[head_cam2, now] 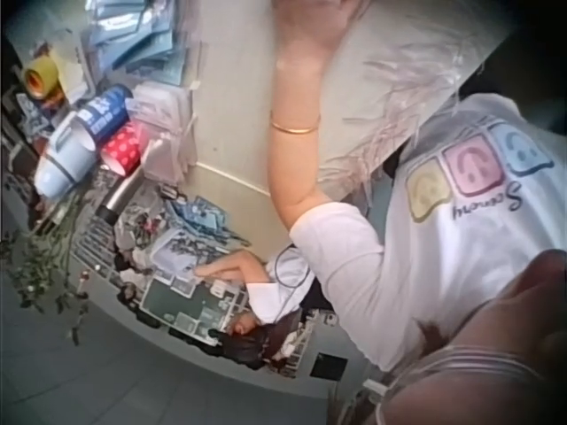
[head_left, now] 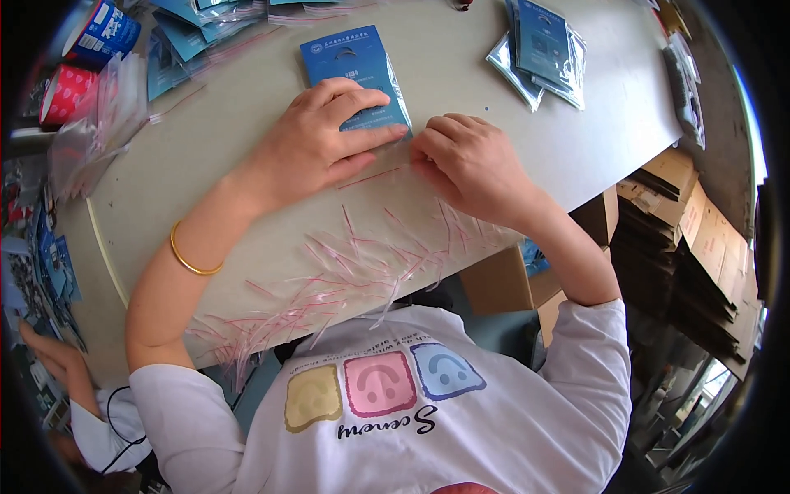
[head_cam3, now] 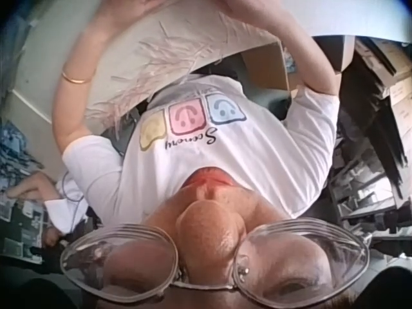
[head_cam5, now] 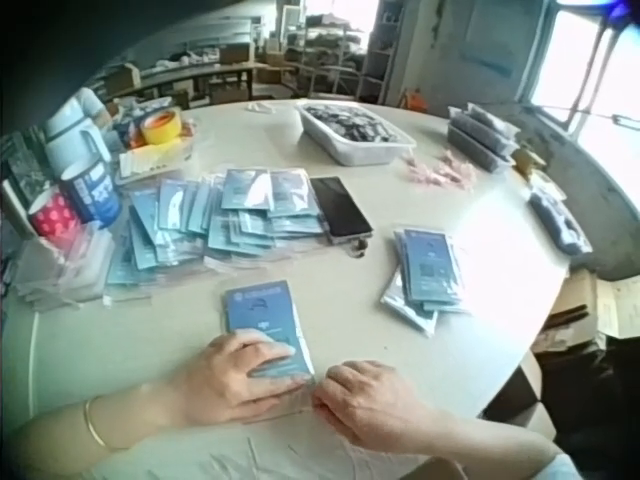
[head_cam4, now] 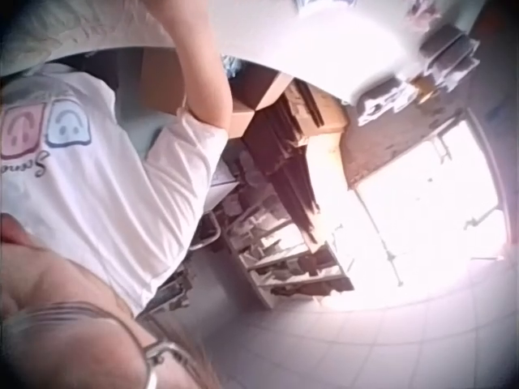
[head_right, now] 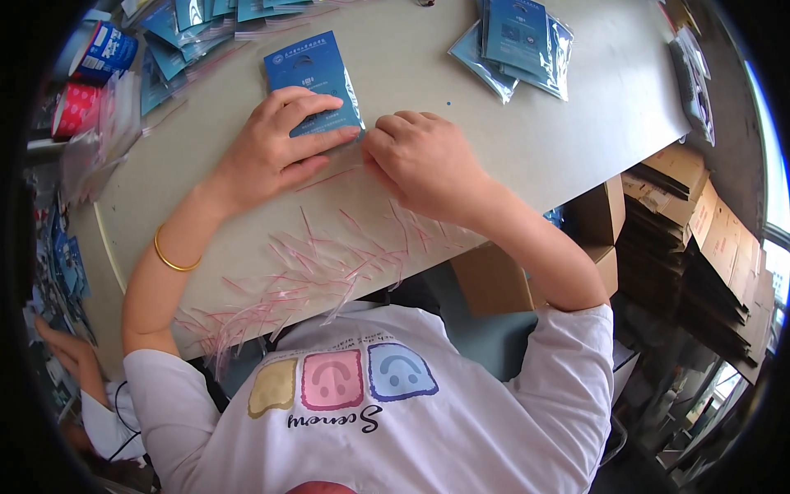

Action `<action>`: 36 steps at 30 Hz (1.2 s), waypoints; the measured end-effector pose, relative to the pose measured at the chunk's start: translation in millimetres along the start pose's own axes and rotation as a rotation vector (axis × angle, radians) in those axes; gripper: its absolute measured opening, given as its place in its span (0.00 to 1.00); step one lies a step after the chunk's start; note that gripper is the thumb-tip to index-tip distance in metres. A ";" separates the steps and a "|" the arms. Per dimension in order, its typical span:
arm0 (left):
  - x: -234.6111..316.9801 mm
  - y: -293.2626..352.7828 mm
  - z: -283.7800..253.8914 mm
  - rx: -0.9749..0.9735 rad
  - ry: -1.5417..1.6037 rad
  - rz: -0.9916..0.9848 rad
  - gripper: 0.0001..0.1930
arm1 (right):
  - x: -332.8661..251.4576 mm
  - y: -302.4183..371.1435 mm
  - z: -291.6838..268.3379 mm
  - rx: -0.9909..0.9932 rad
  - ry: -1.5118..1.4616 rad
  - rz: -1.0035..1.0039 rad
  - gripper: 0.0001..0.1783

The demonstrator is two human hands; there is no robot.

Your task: The person places blue packets into small plastic bags and seals them by hand.

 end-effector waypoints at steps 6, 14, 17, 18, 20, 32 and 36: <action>-2.1 4.4 -6.1 -0.029 -0.056 -0.034 0.22 | -3.0 43.0 -123.4 0.280 -0.801 0.156 0.04; 0.2 0.5 2.1 -0.075 -0.042 -0.011 0.26 | 49.1 155.9 -68.9 0.155 -0.236 0.648 0.06; 0.2 -1.3 3.6 -0.083 -0.037 -0.015 0.26 | 40.0 157.3 -64.8 0.219 -0.230 0.588 0.07; -0.7 -0.7 3.7 -0.089 -0.035 -0.024 0.26 | 38.2 154.3 -59.7 0.199 -0.188 0.519 0.07; -0.8 0.8 3.4 -0.093 -0.043 -0.023 0.26 | 33.5 151.2 -59.7 0.180 -0.149 0.450 0.08; 0.5 0.9 -1.6 -0.045 -0.039 -0.035 0.22 | 42.7 57.4 -93.7 0.401 -0.101 0.278 0.07; 2.8 -0.1 -1.7 -0.023 -0.058 -0.032 0.22 | 53.2 84.0 -90.6 0.639 0.171 0.266 0.10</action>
Point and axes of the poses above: each hand's wrist, its own y-axis away from the middle knuckle, its own z-axis out of the palm, x = y × z, the point moved 10 cm from there along -y, towards the middle knuckle, and after that the axes turned 8 degrees about x, right-handed, at the moved point
